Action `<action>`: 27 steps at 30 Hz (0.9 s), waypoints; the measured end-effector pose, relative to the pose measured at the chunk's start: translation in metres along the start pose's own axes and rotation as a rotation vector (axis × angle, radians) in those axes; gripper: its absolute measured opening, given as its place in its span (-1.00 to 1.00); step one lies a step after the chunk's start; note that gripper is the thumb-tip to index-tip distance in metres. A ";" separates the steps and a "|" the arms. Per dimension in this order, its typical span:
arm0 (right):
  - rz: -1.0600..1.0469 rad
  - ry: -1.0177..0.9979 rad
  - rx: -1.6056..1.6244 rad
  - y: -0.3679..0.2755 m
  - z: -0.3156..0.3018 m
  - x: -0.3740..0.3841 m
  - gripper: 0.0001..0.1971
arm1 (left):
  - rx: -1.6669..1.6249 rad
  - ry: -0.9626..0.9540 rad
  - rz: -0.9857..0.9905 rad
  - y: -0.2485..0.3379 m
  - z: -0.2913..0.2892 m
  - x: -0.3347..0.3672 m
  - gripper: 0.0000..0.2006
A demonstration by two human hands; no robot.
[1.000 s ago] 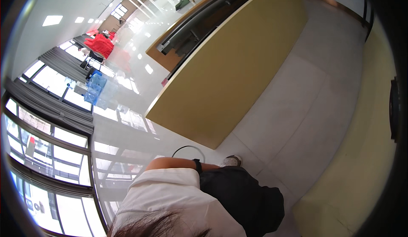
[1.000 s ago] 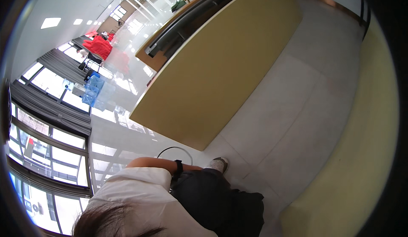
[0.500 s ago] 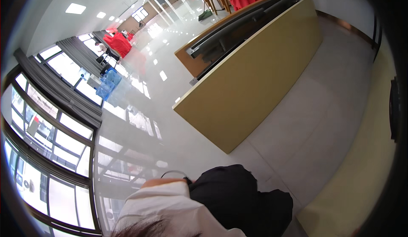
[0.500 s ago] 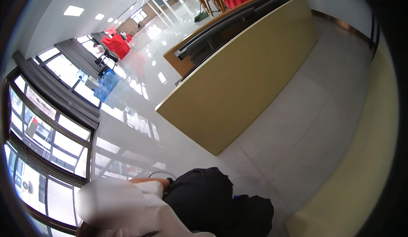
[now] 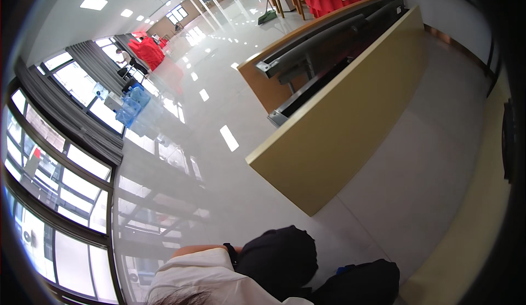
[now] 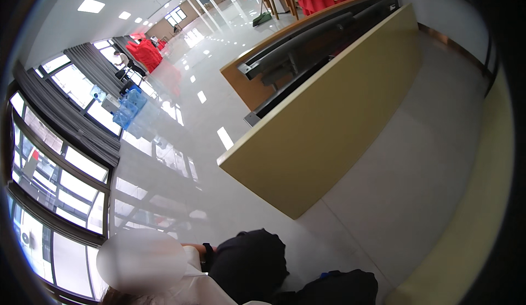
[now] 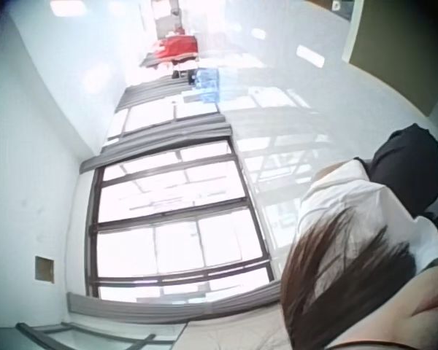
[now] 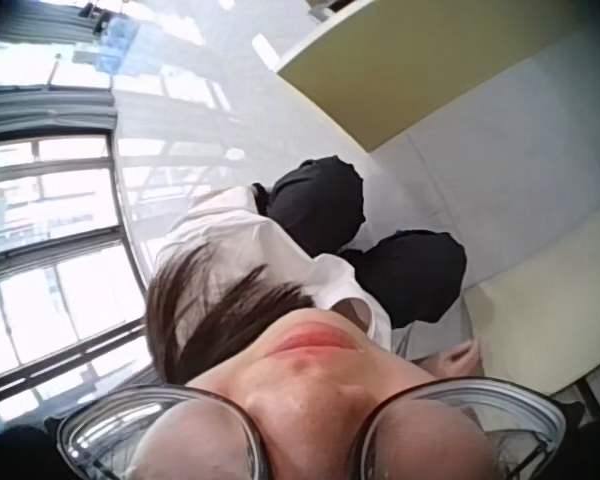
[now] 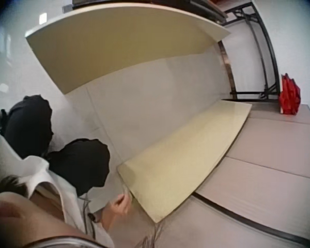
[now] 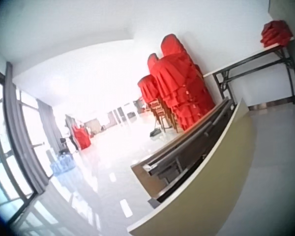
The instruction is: Clean a table top with a cloth and then move the folded table against a wall.
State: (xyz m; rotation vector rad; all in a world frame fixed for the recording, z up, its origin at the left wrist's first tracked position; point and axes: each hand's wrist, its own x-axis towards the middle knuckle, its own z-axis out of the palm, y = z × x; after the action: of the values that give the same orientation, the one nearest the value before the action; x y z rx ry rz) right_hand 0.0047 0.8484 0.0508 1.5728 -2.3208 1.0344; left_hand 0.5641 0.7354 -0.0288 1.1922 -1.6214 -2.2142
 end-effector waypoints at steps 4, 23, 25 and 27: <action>0.458 -0.695 0.102 -0.094 0.040 0.010 -0.68 | -0.052 0.036 0.081 -0.012 -0.031 0.032 -0.68; 0.529 -0.740 -0.111 -0.129 0.058 -0.013 -0.72 | -0.096 -0.050 -0.035 -0.028 -0.067 0.081 -0.71; 0.544 -0.741 -0.118 -0.127 0.058 -0.016 -0.72 | 0.007 -0.032 0.027 -0.034 -0.074 0.090 -0.72; 0.559 -0.750 -0.130 -0.124 0.054 -0.018 -0.72 | 0.029 -0.058 0.016 -0.036 -0.073 0.095 -0.72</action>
State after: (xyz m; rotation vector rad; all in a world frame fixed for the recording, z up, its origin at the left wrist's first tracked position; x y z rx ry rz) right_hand 0.1333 0.8032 0.0580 1.4526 -3.3763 0.3445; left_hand 0.5600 0.6446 -0.1152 1.1283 -1.6842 -2.2426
